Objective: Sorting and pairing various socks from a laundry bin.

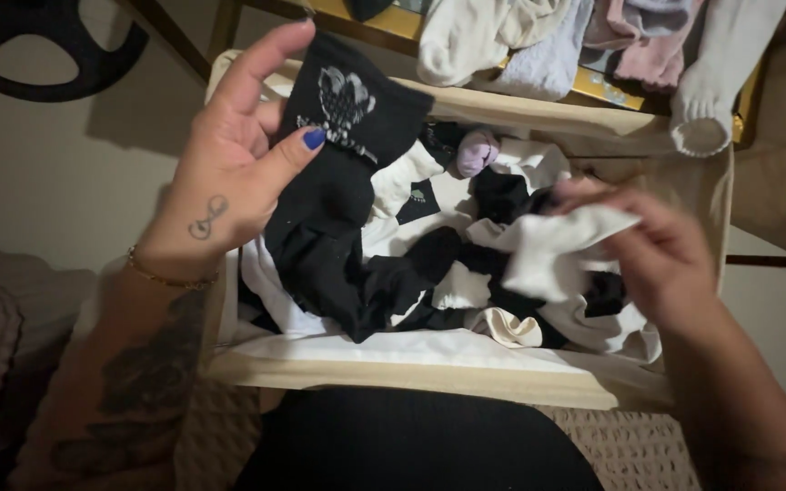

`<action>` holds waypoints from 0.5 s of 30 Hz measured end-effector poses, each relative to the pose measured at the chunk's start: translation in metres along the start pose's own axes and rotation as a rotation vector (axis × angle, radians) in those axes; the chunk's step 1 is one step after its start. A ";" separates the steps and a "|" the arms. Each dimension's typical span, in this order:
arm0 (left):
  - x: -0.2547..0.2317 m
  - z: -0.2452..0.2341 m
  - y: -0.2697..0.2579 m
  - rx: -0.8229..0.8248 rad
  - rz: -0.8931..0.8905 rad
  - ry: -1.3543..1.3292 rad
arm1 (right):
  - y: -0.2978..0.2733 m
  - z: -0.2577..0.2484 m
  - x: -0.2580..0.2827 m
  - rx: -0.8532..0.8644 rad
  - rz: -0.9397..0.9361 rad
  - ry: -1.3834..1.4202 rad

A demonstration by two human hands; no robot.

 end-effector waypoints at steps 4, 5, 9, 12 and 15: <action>-0.024 0.025 0.010 -0.051 0.027 0.126 | -0.042 -0.036 -0.061 -0.441 0.303 0.725; -0.024 0.031 0.010 -0.042 0.030 0.125 | -0.041 -0.036 -0.060 -0.449 0.299 0.723; -0.042 0.055 0.014 -0.003 0.077 0.361 | -0.031 -0.039 -0.065 -0.472 0.399 0.645; -0.032 0.067 0.019 0.034 -0.016 0.332 | 0.003 -0.017 -0.019 -0.369 0.357 0.358; -0.033 0.100 0.023 0.127 0.178 0.361 | 0.032 0.007 0.019 -0.279 0.253 0.377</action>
Point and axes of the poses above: each hand's wrist, its own y-axis towards the middle knuckle, its own z-axis out of the palm, x = y × z, the point moved 10 cm from there along y, towards the middle knuckle
